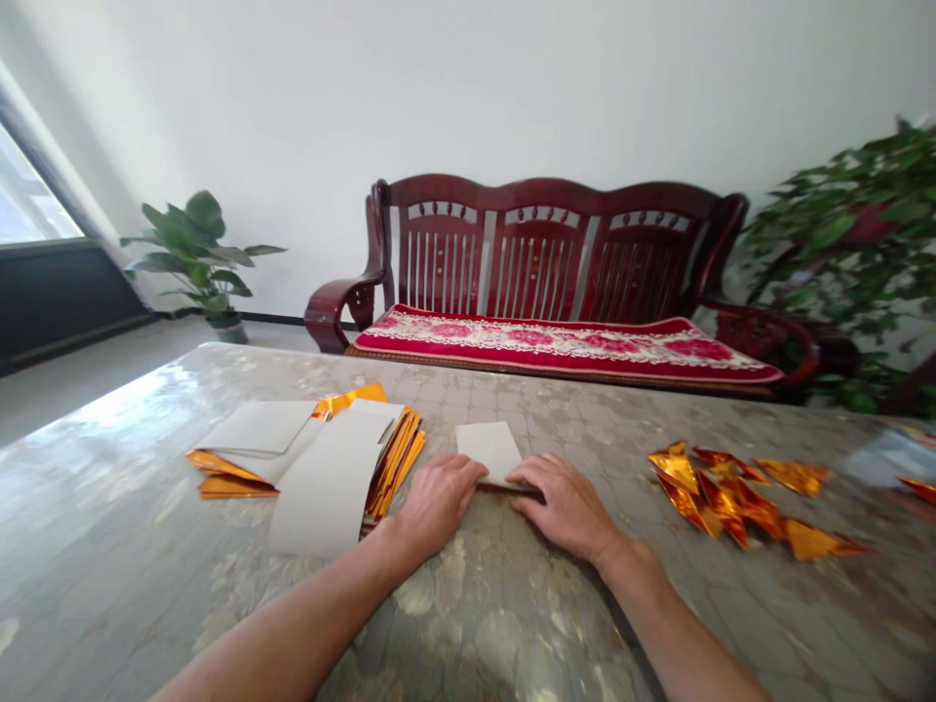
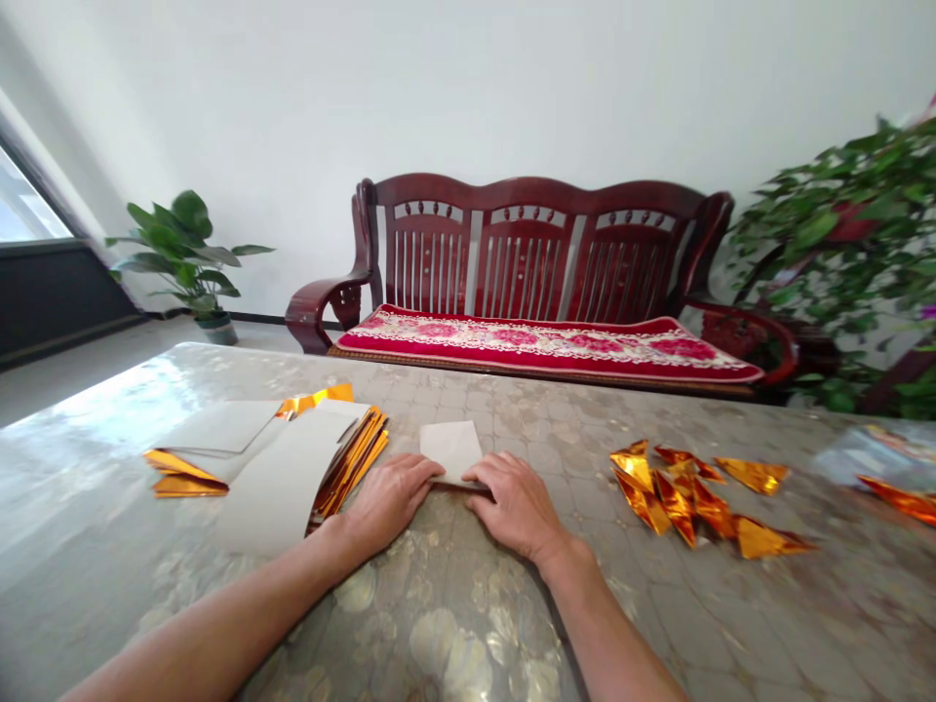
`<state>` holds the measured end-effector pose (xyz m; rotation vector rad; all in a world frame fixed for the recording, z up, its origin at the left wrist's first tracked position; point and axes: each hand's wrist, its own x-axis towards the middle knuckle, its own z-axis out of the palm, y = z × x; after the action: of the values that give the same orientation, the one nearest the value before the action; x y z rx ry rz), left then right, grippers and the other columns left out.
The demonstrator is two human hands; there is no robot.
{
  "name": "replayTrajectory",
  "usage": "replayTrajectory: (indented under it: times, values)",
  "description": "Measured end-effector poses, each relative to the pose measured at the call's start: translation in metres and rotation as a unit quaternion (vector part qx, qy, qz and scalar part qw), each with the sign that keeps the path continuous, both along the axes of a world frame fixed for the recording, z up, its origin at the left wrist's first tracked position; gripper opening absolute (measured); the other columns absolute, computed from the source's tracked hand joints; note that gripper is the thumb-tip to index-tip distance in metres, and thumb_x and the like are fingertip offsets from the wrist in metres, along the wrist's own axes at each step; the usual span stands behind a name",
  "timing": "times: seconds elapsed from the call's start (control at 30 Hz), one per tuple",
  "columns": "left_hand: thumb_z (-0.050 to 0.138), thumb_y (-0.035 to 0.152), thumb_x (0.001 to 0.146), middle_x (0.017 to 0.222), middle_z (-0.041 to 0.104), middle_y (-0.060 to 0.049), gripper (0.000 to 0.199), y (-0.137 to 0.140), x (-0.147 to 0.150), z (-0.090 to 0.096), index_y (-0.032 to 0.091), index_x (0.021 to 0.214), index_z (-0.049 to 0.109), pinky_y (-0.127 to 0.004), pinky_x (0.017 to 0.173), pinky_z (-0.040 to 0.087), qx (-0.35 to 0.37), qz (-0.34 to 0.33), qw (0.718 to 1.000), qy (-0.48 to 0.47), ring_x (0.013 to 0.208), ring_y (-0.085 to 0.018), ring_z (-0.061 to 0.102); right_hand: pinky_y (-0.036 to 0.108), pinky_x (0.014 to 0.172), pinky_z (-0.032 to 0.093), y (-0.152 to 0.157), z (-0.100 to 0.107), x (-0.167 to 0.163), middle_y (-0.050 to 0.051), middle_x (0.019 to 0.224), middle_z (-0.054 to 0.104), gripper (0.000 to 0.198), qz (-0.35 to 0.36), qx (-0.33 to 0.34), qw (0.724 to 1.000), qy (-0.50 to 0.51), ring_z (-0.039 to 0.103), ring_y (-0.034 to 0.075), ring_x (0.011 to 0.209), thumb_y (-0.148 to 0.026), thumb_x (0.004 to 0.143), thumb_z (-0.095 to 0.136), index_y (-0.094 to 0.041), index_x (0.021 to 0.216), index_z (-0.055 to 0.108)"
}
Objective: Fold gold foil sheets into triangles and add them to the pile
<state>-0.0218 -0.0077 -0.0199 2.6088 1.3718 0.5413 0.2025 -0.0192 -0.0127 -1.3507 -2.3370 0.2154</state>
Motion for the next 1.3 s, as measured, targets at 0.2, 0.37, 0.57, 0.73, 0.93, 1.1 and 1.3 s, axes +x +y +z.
replayTrajectory:
  times: [0.2, 0.37, 0.57, 0.73, 0.93, 1.1, 1.3]
  values:
    - [0.052, 0.028, 0.097, 0.1, 0.07, -0.002, 0.019, -0.003, 0.0, 0.003, 0.024, 0.111, 0.064, -0.027, 0.083, 0.045, -0.002, -0.009, 0.999, -0.048, 0.095, -0.018, 0.065, 0.028, 0.08, 0.044, 0.002, -0.005, -0.002, 0.001, 0.09, 0.072, 0.017, -0.022, -0.021, 0.999, 0.033, 0.063, 0.018, 0.089, -0.026, 0.092, 0.056, -0.027, 0.09, 0.073]
    - [0.047, 0.033, 0.1, 0.087, 0.069, -0.002, 0.03, -0.003, 0.003, 0.006, 0.021, 0.083, 0.068, -0.025, 0.076, 0.043, -0.011, 0.02, 0.998, -0.052, 0.086, -0.016, 0.064, 0.026, 0.077, 0.045, 0.003, -0.005, -0.003, 0.001, 0.088, 0.072, 0.019, -0.058, -0.066, 0.993, 0.077, 0.064, 0.017, 0.084, -0.031, 0.091, 0.055, -0.026, 0.087, 0.074]
    - [0.054, 0.035, 0.096, 0.084, 0.07, -0.003, 0.025, 0.003, 0.003, 0.005, 0.02, 0.082, 0.069, -0.028, 0.077, 0.041, -0.022, 0.052, 0.998, -0.04, 0.085, -0.019, 0.062, 0.025, 0.071, 0.042, 0.002, -0.001, -0.002, 0.002, 0.082, 0.068, 0.028, -0.102, -0.061, 0.992, 0.044, 0.062, 0.016, 0.078, -0.033, 0.092, 0.051, -0.023, 0.076, 0.072]
    - [0.056, 0.036, 0.093, 0.082, 0.069, -0.002, 0.026, 0.006, 0.002, 0.002, 0.02, 0.078, 0.07, -0.028, 0.073, 0.039, -0.048, 0.069, 0.995, -0.059, 0.082, -0.018, 0.061, 0.025, 0.069, 0.041, 0.002, 0.0, -0.004, 0.002, 0.081, 0.068, 0.024, -0.12, -0.07, 0.99, 0.034, 0.062, 0.016, 0.076, -0.032, 0.088, 0.054, -0.023, 0.075, 0.072]
    - [0.057, 0.042, 0.092, 0.079, 0.07, -0.003, 0.031, 0.009, 0.001, 0.003, 0.019, 0.075, 0.07, -0.028, 0.07, 0.036, -0.069, 0.093, 0.991, -0.067, 0.078, -0.018, 0.061, 0.024, 0.068, 0.039, 0.0, 0.002, -0.004, 0.001, 0.082, 0.069, 0.021, -0.138, -0.064, 0.988, 0.007, 0.062, 0.015, 0.075, -0.03, 0.087, 0.054, -0.023, 0.075, 0.069]
    - [0.061, 0.044, 0.089, 0.079, 0.07, -0.003, 0.031, 0.009, 0.002, 0.006, 0.019, 0.075, 0.071, -0.028, 0.069, 0.035, -0.073, 0.107, 0.99, -0.056, 0.078, -0.018, 0.061, 0.024, 0.065, 0.037, -0.001, 0.003, -0.003, -0.001, 0.082, 0.07, 0.018, -0.144, -0.058, 0.988, -0.009, 0.062, 0.014, 0.074, -0.03, 0.086, 0.055, -0.024, 0.076, 0.07]
    - [0.064, 0.046, 0.087, 0.079, 0.07, -0.004, 0.031, 0.008, 0.002, 0.006, 0.019, 0.075, 0.071, -0.028, 0.069, 0.035, -0.07, 0.119, 0.99, -0.035, 0.079, -0.019, 0.06, 0.025, 0.062, 0.035, -0.003, 0.006, -0.004, -0.002, 0.082, 0.07, 0.019, -0.152, -0.051, 0.987, -0.032, 0.062, 0.013, 0.072, -0.029, 0.085, 0.056, -0.025, 0.075, 0.071]
